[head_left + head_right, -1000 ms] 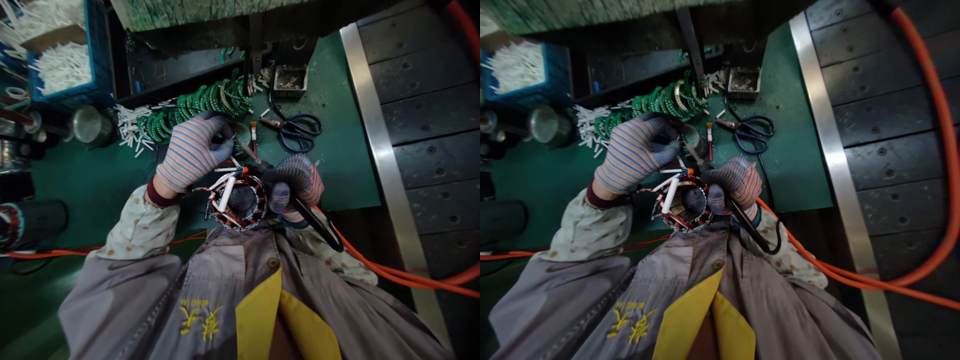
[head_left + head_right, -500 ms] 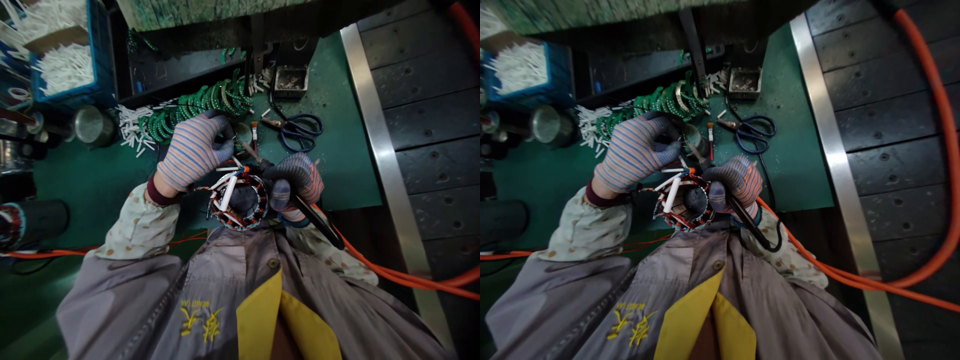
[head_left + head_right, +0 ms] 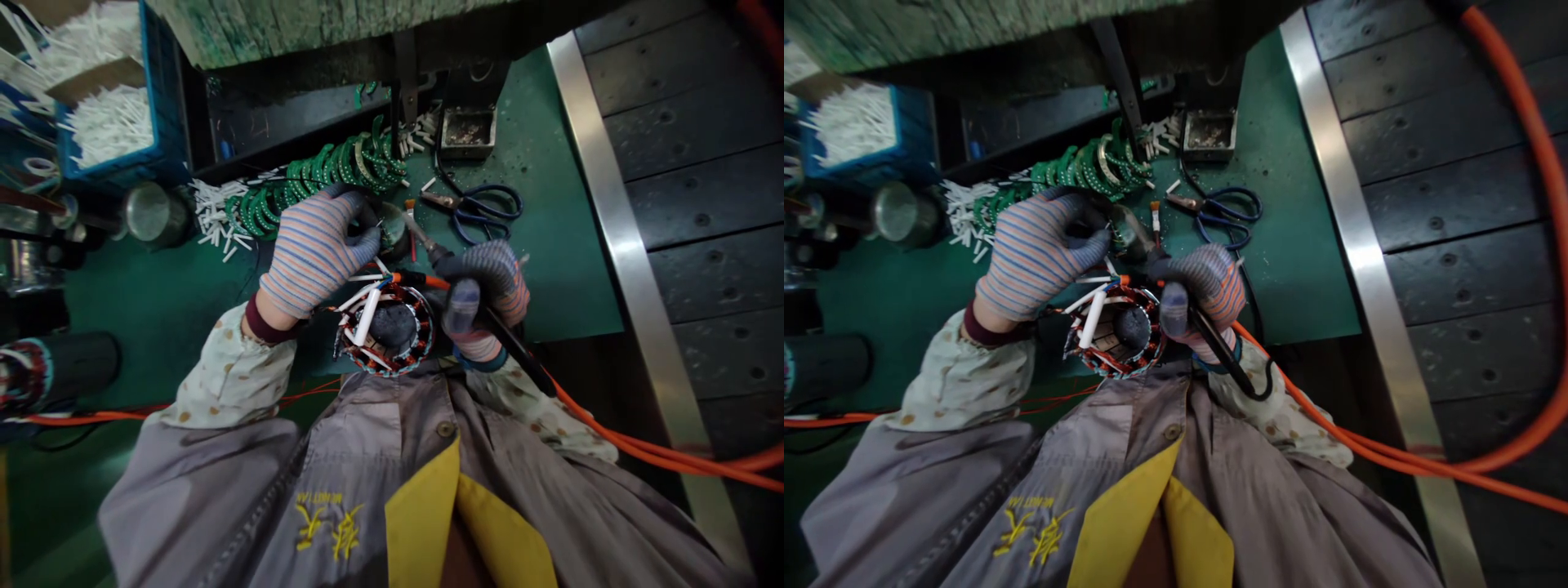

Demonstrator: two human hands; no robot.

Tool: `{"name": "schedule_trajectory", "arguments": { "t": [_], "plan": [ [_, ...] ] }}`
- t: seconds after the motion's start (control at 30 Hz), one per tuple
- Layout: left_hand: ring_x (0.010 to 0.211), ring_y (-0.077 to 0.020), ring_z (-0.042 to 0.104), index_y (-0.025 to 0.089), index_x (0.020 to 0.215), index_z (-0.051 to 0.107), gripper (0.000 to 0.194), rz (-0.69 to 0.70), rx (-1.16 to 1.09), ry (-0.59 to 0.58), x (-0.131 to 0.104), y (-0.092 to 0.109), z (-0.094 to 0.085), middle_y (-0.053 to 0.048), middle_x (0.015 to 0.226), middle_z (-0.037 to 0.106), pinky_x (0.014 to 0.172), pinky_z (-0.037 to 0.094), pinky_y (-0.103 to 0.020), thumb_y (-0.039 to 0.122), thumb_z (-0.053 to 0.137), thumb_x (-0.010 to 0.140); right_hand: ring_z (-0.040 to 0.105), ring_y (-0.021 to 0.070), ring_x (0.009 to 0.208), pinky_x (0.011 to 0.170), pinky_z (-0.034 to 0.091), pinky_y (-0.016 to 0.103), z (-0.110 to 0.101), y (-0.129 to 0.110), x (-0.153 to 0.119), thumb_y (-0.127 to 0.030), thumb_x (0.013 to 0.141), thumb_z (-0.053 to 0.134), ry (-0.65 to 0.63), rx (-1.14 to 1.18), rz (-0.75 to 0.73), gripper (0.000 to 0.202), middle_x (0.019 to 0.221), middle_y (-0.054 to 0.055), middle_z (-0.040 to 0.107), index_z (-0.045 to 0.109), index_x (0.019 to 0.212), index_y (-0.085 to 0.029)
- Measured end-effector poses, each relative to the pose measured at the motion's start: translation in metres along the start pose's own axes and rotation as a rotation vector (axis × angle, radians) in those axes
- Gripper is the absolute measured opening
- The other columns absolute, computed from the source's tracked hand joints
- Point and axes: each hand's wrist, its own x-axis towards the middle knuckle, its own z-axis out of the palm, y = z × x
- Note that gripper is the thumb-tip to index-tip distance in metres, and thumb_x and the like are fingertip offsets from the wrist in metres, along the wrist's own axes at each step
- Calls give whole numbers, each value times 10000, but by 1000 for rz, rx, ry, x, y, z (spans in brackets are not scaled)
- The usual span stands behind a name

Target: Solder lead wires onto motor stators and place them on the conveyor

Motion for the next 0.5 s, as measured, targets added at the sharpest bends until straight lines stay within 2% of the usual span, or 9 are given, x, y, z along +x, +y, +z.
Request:
{"name": "schedule_trajectory", "arguments": {
  "t": [0.07, 0.17, 0.23, 0.27, 0.33, 0.4, 0.5],
  "plan": [
    [1155, -366, 840, 257, 1105, 841, 156, 1, -4, 0, 0, 0, 0, -119, 1170, 878, 1132, 691, -502, 364, 745, 1047, 698, 322, 920, 838, 594, 518, 11, 1, 12, -404, 1153, 562, -45, -13, -8, 330, 984, 91, 751, 879, 1145, -311],
    [1157, -364, 850, 263, 1110, 851, 167, 38, -9, -6, 1, -3, -2, -114, 1189, 892, 1118, 701, -502, 379, 740, 1064, 708, 354, 1154, 1012, 627, 547, 23, 4, 25, -283, 1101, 715, -314, -54, 38, 368, 1231, 131, 732, 881, 1428, -315],
    [1170, -363, 856, 269, 1118, 861, 171, 54, -22, -10, 1, -5, -4, -103, 1196, 899, 1127, 703, -503, 389, 748, 1072, 690, 383, 1247, 1093, 626, 584, 25, 5, 27, -278, 1107, 749, -450, -76, 97, 379, 1323, 149, 701, 868, 1465, -316],
    [1178, -362, 857, 269, 1125, 864, 176, 55, -27, -10, 1, -6, -4, -99, 1194, 901, 1137, 701, -503, 395, 752, 1076, 684, 393, 1267, 1105, 623, 594, 25, 6, 26, -288, 1117, 742, -464, -83, 118, 354, 1335, 154, 693, 871, 1445, -315],
    [1173, -358, 857, 260, 1134, 864, 192, 50, -30, -1, 1, -8, -4, -99, 1170, 900, 1146, 697, -497, 410, 755, 1083, 690, 389, 1235, 1075, 619, 585, 21, 6, 19, -332, 1132, 706, -415, -103, 122, 299, 1295, 148, 691, 884, 1371, -322],
    [1144, -352, 856, 251, 1140, 859, 206, 45, -16, 12, 2, -9, -4, -103, 1137, 893, 1128, 696, -487, 417, 751, 1083, 701, 360, 1115, 989, 617, 553, 14, 6, 9, -407, 1132, 659, -291, -127, 75, 273, 1185, 126, 695, 889, 1252, -319],
    [1099, -347, 852, 236, 1162, 857, 229, 58, 24, 11, 3, -12, -5, -108, 1117, 882, 1085, 697, -479, 409, 735, 1074, 695, 324, 928, 870, 614, 523, -3, 6, -5, -441, 1124, 552, -183, -118, -25, 339, 970, 93, 702, 859, 1057, -312]
  ]
}}
